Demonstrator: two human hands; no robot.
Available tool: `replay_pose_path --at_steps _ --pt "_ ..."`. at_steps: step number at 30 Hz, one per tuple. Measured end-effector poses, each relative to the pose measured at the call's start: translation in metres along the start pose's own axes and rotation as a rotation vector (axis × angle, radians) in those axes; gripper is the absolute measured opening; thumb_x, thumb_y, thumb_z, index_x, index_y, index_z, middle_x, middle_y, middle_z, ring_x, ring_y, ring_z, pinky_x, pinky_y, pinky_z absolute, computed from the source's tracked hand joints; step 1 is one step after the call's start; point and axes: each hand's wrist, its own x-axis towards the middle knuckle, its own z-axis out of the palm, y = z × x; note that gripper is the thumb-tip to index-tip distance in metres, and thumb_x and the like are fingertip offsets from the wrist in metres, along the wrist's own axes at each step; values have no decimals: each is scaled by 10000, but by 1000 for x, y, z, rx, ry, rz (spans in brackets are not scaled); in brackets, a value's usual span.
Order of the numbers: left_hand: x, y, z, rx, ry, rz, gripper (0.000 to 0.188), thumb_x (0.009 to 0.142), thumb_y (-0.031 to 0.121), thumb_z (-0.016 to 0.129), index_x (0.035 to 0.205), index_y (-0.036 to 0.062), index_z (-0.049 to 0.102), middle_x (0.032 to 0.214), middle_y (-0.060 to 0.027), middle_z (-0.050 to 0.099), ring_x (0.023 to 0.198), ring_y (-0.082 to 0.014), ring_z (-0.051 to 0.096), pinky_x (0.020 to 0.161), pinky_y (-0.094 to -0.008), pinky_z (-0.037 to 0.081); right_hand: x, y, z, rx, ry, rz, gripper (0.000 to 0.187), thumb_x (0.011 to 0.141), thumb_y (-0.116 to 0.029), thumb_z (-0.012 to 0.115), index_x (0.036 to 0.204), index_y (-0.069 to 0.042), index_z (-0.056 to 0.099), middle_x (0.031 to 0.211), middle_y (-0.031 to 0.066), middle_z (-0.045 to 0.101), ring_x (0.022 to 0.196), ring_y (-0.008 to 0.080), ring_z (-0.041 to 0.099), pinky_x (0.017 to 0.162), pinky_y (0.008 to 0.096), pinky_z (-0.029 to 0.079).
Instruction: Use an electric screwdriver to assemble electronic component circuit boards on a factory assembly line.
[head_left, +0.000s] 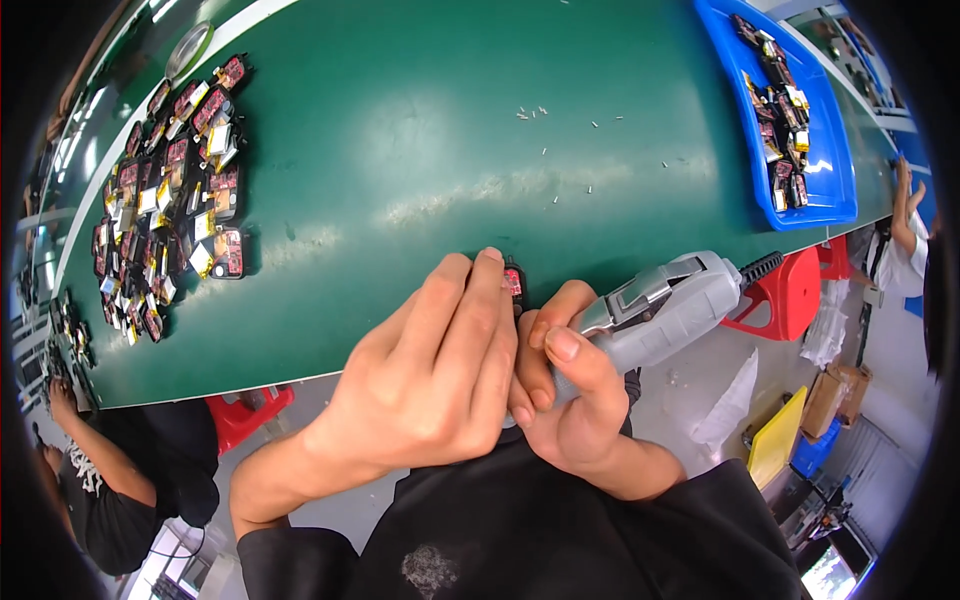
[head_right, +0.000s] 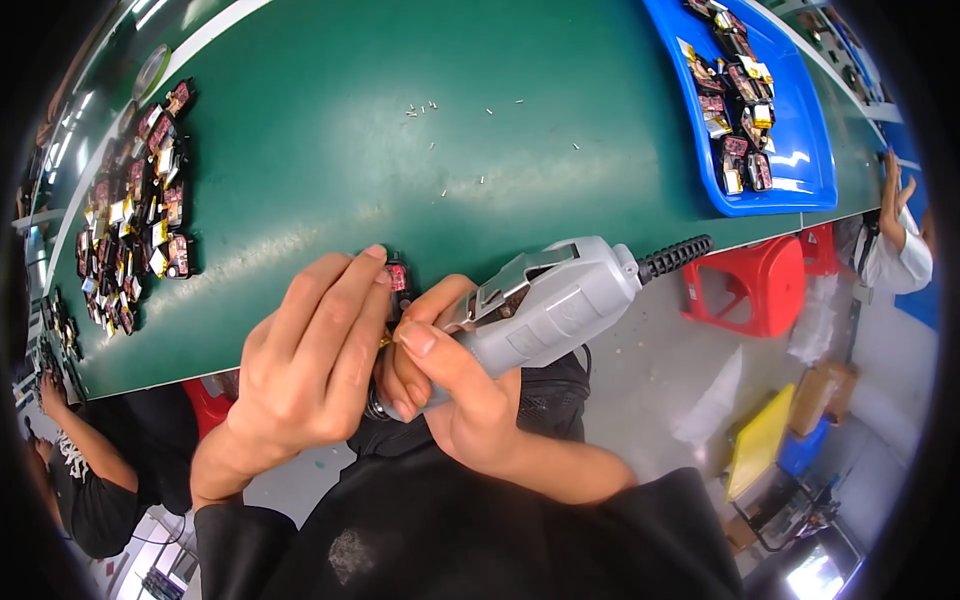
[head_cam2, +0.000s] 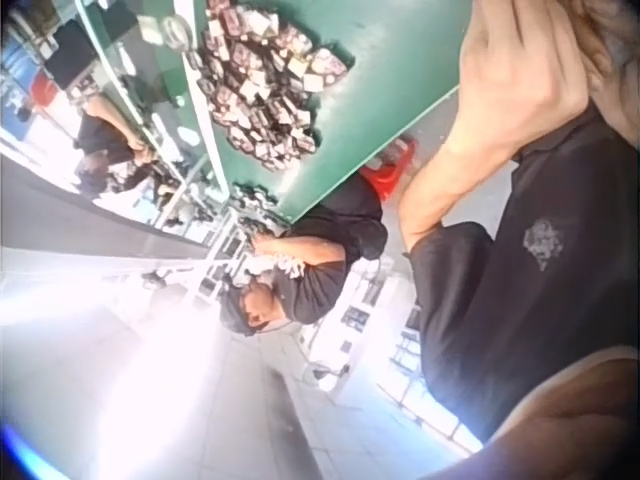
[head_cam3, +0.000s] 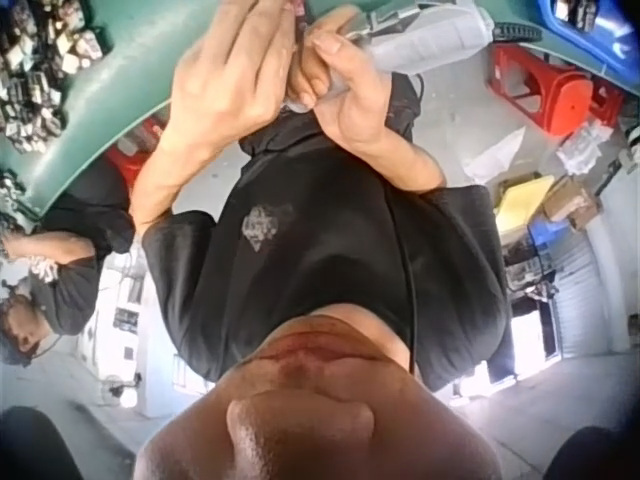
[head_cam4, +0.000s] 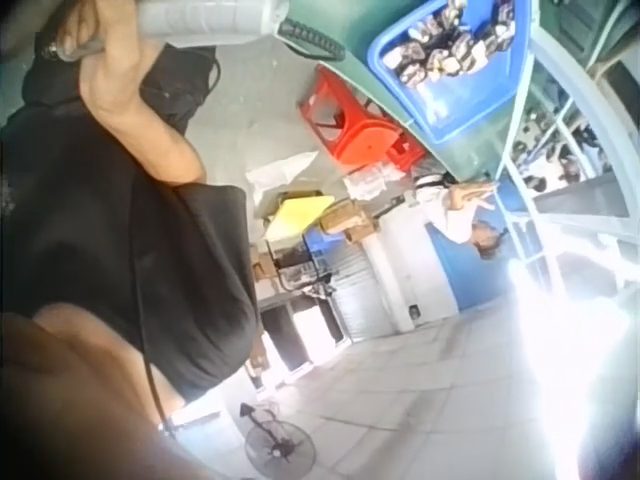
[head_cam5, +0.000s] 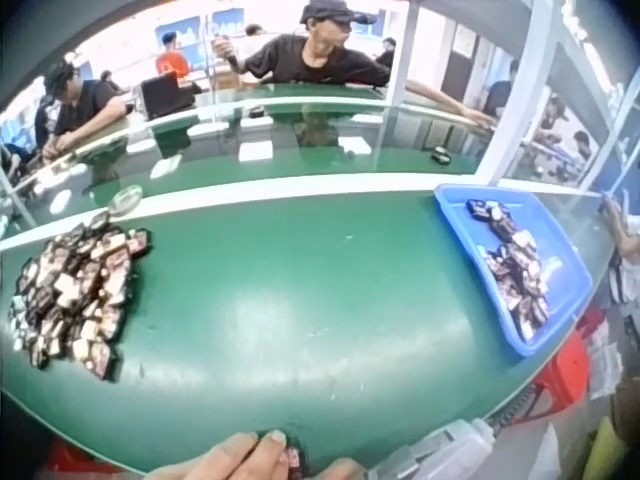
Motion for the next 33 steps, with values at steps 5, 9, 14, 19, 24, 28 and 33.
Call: replay_pose_path --at_steps 5,9,14,19,24,28,33 --pt "1 2 -6 -8 -38 -33 364 570 87 590 839 -145 665 938 -260 649 848 -324 633 686 -329 576 0 -4 2 -3 -9 2 70 949 -88 498 963 -31 461 588 43 431 460 149 431 483 303 397" --pt "-2 0 -5 -62 -102 -72 319 617 47 631 858 -159 663 988 -272 648 881 -331 627 707 -330 575 5 -35 2 -84 -138 -20 140 976 -224 481 932 -100 434 563 4 427 417 112 411 477 289 400" --pt "1 7 -16 -222 -207 -195 408 644 -69 686 1039 -150 625 1159 -246 624 938 -346 636 698 -375 572 35 -90 11 -221 -408 -279 247 1026 -332 451 943 -99 456 584 -4 434 447 97 441 514 277 397" --pt "-10 8 -9 -124 -165 -145 401 661 -45 678 1041 -161 623 1188 -259 617 996 -374 639 750 -383 585 65 -103 8 -339 -522 -276 329 1022 -413 442 936 -100 491 587 -11 434 463 103 431 534 271 385" --pt "-9 8 -11 -150 -191 -165 419 639 -42 667 1038 -161 626 1186 -262 618 1003 -375 641 753 -383 593 71 -99 10 -425 -443 -277 350 1022 -431 421 931 -102 500 587 -12 436 469 105 426 537 277 379" --pt "-10 5 -7 -145 -151 -152 416 626 -45 667 1025 -159 638 1157 -255 635 989 -367 648 747 -382 597 70 -100 18 -496 -428 -258 323 1016 -414 434 931 -108 493 594 0 448 472 108 432 549 277 379" --pt "-12 5 -4 -170 -112 -179 408 624 -51 669 1017 -158 646 1133 -249 644 964 -360 654 732 -378 600 68 -99 21 -503 -502 -231 269 1003 -371 468 928 -113 479 600 7 460 471 117 442 560 284 384"
